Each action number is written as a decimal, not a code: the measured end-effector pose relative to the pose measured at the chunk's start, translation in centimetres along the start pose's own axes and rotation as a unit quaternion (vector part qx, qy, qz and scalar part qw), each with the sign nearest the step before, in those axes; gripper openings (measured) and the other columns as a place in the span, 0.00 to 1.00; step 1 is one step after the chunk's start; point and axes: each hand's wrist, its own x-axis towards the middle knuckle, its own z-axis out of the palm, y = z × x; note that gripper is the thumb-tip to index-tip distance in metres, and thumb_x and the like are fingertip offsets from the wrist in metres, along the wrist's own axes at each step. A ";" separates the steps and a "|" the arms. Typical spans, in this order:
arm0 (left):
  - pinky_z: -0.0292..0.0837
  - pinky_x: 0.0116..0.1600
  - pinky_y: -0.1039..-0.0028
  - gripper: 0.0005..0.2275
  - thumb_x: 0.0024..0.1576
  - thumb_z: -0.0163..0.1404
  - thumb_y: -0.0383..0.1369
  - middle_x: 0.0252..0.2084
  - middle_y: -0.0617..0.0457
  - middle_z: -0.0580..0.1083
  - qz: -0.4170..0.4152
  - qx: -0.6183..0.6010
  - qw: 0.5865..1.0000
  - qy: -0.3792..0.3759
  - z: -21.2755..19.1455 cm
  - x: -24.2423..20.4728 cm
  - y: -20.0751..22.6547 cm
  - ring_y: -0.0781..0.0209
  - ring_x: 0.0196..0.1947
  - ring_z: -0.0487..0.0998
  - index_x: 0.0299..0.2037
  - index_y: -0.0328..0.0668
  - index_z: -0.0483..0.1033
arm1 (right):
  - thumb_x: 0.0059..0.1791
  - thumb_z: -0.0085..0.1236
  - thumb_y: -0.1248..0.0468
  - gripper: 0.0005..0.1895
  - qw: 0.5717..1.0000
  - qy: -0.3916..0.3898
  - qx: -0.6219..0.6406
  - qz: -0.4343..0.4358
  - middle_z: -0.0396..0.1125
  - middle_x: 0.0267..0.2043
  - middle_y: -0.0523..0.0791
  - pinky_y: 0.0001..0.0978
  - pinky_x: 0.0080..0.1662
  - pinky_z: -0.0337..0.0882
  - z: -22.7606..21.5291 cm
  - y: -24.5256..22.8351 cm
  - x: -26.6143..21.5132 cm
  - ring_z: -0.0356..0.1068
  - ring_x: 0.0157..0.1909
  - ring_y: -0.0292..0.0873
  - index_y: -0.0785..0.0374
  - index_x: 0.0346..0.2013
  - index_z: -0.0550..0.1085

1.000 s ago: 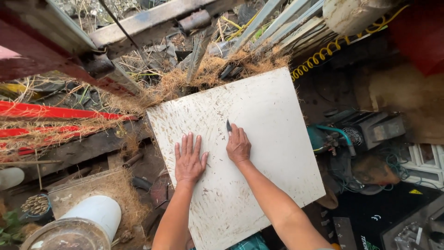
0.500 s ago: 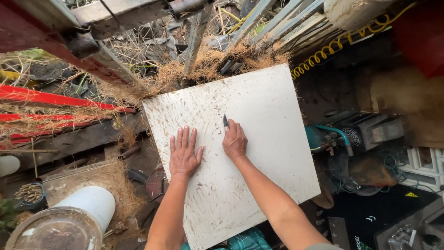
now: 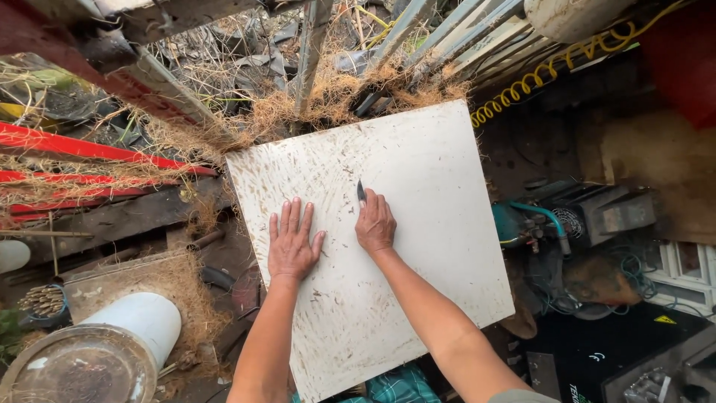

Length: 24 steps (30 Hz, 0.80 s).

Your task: The person uses a small knife to scrape a white rectangular board, removing debris from the surface. The person holds the board with one hand and scrapes with the other, working across different areas of the board.

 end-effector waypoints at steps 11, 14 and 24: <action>0.35 0.76 0.55 0.30 0.59 0.36 0.56 0.75 0.53 0.53 0.000 -0.009 1.000 0.004 0.0 -0.1 0.0 0.55 0.75 0.50 0.72 0.61 0.55 | 0.56 0.38 0.57 0.15 1.000 0.001 0.000 0.000 0.60 0.36 0.44 0.43 0.42 0.73 0.0 -0.1 0.1 0.69 0.39 0.51 0.56 0.55 0.67; 0.35 0.76 0.55 0.30 0.59 0.36 0.56 0.75 0.53 0.53 -0.001 -0.010 1.000 0.005 0.1 0.0 0.0 0.56 0.75 0.50 0.72 0.61 0.55 | 0.56 0.38 0.57 0.15 1.000 0.003 -0.005 -0.002 0.59 0.35 0.44 0.42 0.42 0.73 0.1 0.0 0.2 0.69 0.39 0.51 0.56 0.55 0.67; 0.34 0.76 0.55 0.30 0.59 0.36 0.56 0.75 0.53 0.52 0.001 -0.010 1.000 0.005 0.3 -0.1 -0.1 0.55 0.75 0.49 0.72 0.61 0.54 | 0.57 0.37 0.57 0.15 1.000 -0.002 -0.003 0.001 0.59 0.35 0.44 0.43 0.41 0.73 0.1 0.1 0.1 0.69 0.38 0.51 0.56 0.55 0.67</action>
